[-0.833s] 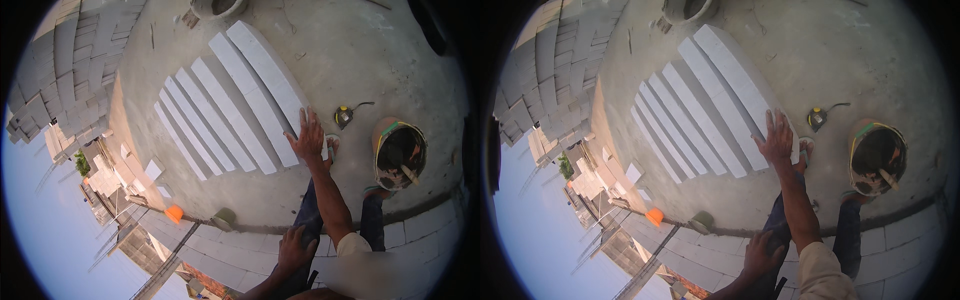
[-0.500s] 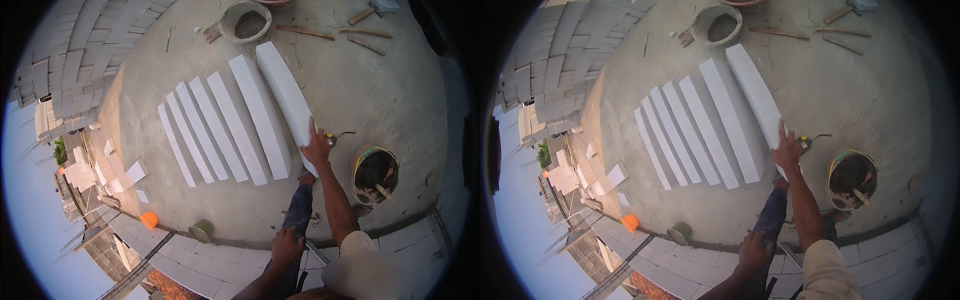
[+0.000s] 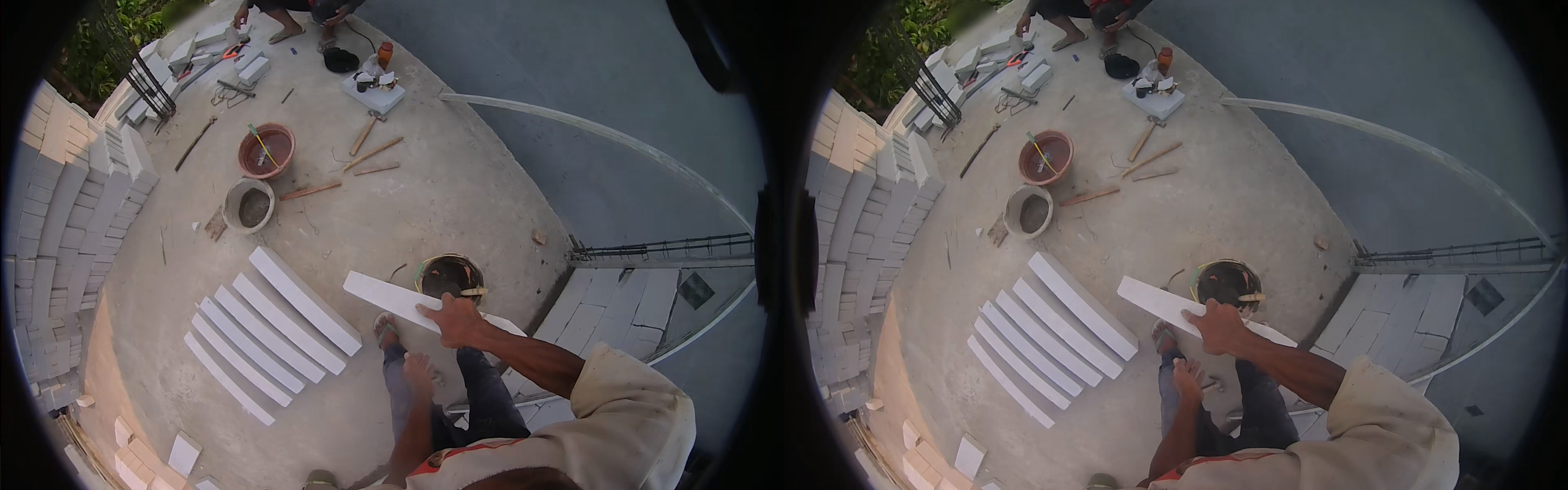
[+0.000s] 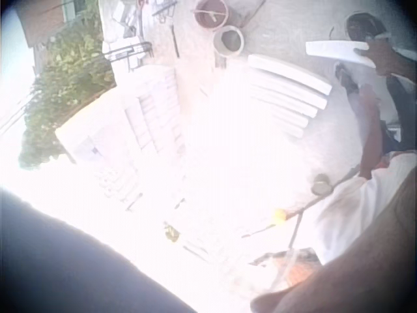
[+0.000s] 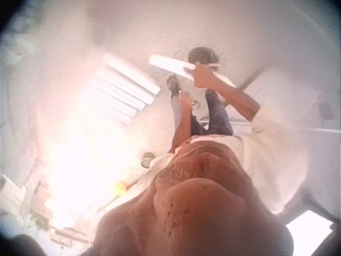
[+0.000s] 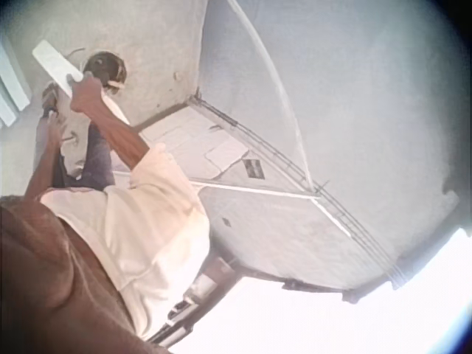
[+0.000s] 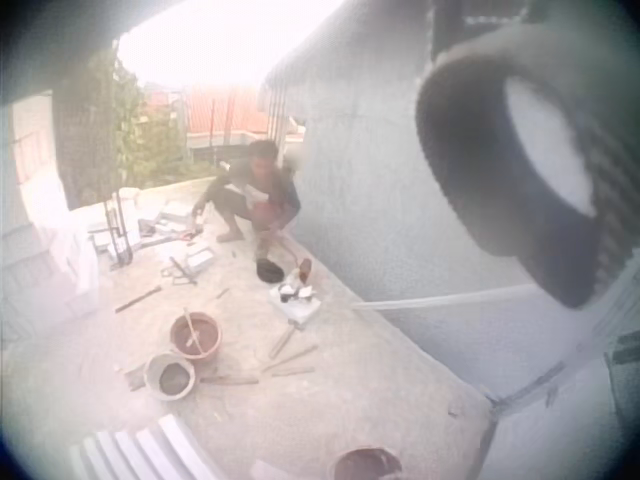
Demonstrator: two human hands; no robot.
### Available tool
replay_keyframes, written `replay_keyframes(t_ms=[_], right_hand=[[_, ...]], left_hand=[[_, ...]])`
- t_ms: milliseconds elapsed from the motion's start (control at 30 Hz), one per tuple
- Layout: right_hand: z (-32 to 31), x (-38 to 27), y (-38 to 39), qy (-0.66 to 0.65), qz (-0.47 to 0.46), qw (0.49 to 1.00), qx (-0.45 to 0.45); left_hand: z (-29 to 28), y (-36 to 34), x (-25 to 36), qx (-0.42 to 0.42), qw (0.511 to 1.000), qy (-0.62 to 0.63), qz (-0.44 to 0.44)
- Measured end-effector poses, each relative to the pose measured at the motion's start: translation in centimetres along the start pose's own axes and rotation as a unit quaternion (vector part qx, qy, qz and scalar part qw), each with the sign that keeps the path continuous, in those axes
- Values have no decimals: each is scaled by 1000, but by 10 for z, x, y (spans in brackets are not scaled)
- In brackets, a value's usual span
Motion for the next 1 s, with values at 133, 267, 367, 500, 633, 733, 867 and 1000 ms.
replay_keyframes(t_ms=[133, 267, 367, 500, 633, 733, 867, 1000], right_hand=[[13, 64, 125, -54, 81, 995, -34], [40, 112, 248, -123, 148, 981, -6], [64, 132, 335, -190, 208, 960, 8], [86, 139, 451, -271, 294, 916, 29], [88, 143, 566, -326, 363, 868, 93], [85, 149, 659, -321, 415, 837, 153], [62, 153, 780, -246, 496, 770, 317], [50, 146, 862, -191, 605, 679, 368]], left_hand=[[40, 41, -68, -86, 959, 63, -261], [66, 83, -102, -292, 902, -32, -317], [64, 103, -103, -336, 855, -157, -363], [89, 132, -91, -410, 784, -276, -376], [166, 190, -89, -486, 740, -304, -352], [243, 277, -118, -581, 692, -236, -359], [331, 430, -192, -683, 624, -172, -339], [352, 580, -275, -714, 552, -175, -394]])
Point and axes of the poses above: each hand's wrist, its own y-axis away from the middle knuckle, its own z-axis out of the palm, x = y × z, the point moved 5 cm from there along -y, towards the middle knuckle, and after that the axes turned 11 degrees about z, right-handed, at the moved point
